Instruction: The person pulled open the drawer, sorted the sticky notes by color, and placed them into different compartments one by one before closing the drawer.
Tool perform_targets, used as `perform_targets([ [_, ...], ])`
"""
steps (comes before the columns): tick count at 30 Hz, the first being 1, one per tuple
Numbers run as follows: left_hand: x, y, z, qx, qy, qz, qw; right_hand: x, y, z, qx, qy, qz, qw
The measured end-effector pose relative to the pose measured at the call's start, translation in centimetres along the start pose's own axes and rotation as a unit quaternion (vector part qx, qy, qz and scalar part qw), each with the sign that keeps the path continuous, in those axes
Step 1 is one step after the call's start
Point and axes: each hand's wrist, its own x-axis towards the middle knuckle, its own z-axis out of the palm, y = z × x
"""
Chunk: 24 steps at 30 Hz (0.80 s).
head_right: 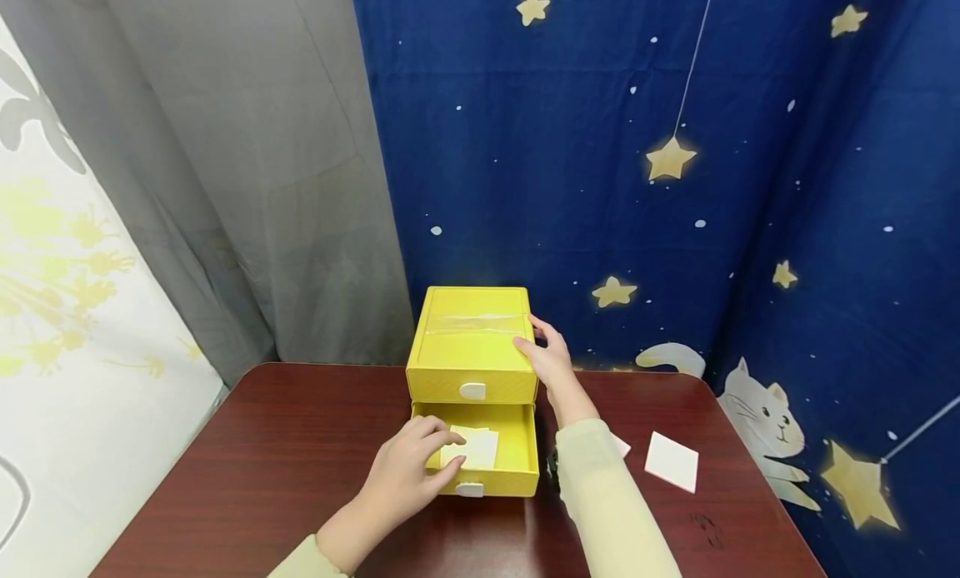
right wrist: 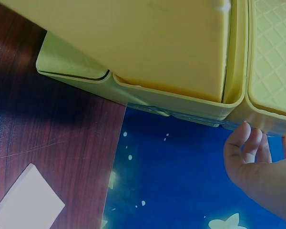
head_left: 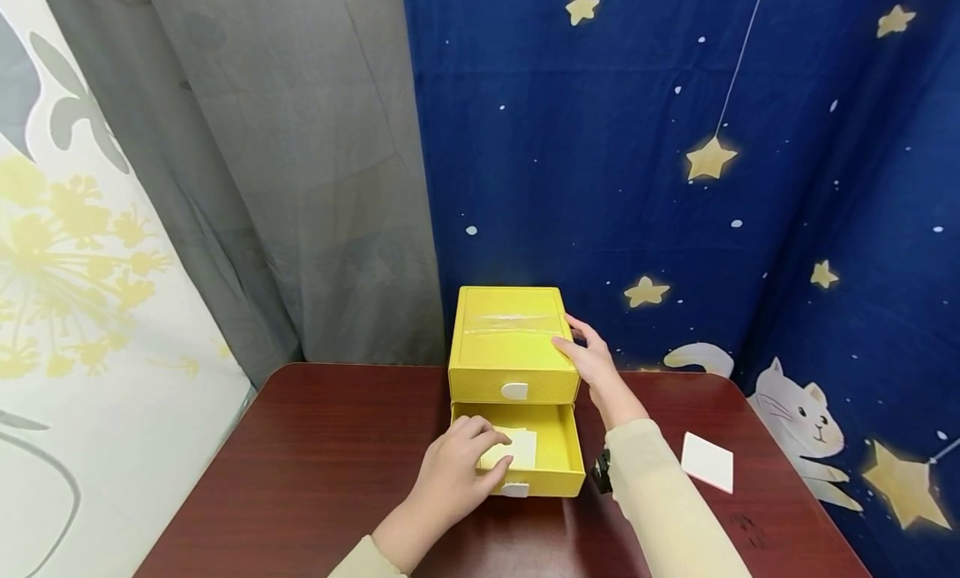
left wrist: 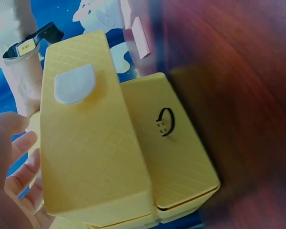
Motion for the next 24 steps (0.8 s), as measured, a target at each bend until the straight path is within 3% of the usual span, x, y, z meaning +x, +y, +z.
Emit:
perform_targets([
  [5, -1.2, -0.4, -0.2, -0.002, 0.048, 0.044, 0.9978, 0.0, -0.1, 0.1, 0.007, -0.001, 0.001, 1.0],
  [11, -2.4, -0.8, 0.0, 0.002, 0.082, 0.096, 0.992, -0.2, -0.2, 0.1, 0.011, 0.001, 0.002, 0.9999],
  [24, -3.6, -1.1, 1.0, 0.012, 0.141, 0.127, 0.9818, -0.2, 0.0, 0.1, 0.008, 0.003, 0.001, 1.0],
])
